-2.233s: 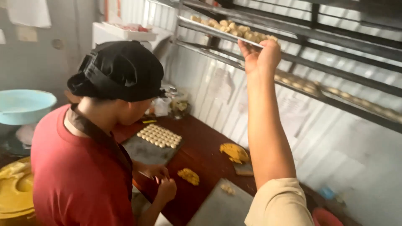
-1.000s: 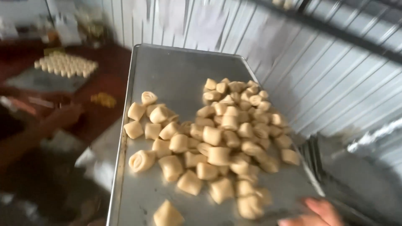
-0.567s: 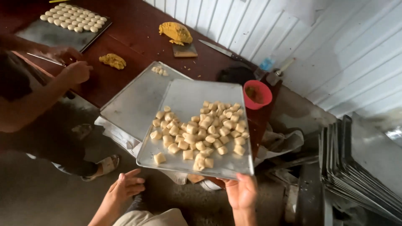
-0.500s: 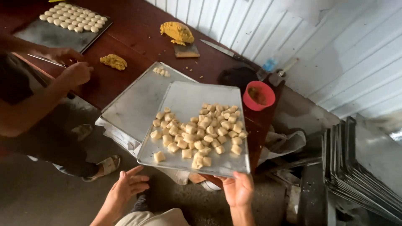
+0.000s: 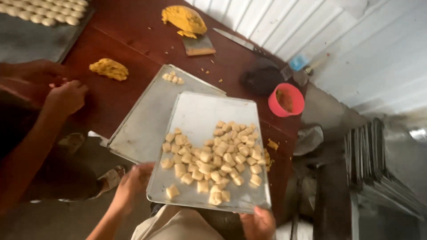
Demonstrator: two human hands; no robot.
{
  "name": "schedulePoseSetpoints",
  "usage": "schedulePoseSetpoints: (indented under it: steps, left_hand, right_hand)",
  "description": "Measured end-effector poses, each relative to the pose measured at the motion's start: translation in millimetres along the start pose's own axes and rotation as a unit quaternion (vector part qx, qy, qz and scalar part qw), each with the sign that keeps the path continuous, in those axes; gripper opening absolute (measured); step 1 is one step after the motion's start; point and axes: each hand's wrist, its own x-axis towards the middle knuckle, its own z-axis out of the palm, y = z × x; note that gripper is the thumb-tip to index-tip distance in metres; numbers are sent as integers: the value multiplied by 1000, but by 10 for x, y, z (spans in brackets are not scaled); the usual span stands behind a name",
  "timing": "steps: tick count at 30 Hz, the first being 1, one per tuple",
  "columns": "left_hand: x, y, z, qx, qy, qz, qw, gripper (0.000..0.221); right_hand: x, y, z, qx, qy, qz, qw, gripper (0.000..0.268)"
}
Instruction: Filling small pieces of dough with a yellow paste and arranging them on metal baking trays.
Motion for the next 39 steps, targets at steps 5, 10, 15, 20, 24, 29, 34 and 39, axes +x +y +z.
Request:
schedulePoseSetpoints:
  steps: [5, 10, 15, 20, 24, 29, 34, 39]
  left_hand:
    - [686, 565, 168, 163, 13, 25, 986, 50]
    - [1049, 929, 523, 183, -50, 66, 980, 48]
    - [874, 883, 855, 160, -73, -155, 972, 62]
    - [700, 528, 838, 140, -61, -177, 972, 60]
    - [689, 383, 678, 232, 27, -3, 972, 40]
    - [418, 1042, 1682, 416, 10, 299, 858, 35]
    - [534, 1273, 3169, 552, -180, 338, 741, 41]
    - [889, 874, 3525, 640, -168, 234, 712, 32]
  right_hand:
    - [-177, -88, -68, 7, 73, -54, 996, 73]
    - [-155, -145, 334, -2, 83, -111, 990, 79]
    - [-115, -192, 416, 1, 81, -110, 991, 79]
    - [-3, -281, 305, 7, 66, -89, 994, 78]
    - [232, -388, -50, 6, 8, -61, 998, 78]
    - [572, -685, -282, 17, -43, -22, 999, 77]
    - [874, -973, -540, 28, -71, 43, 996, 77]
    - [1071, -1175, -723, 5, -97, 69, 993, 75]
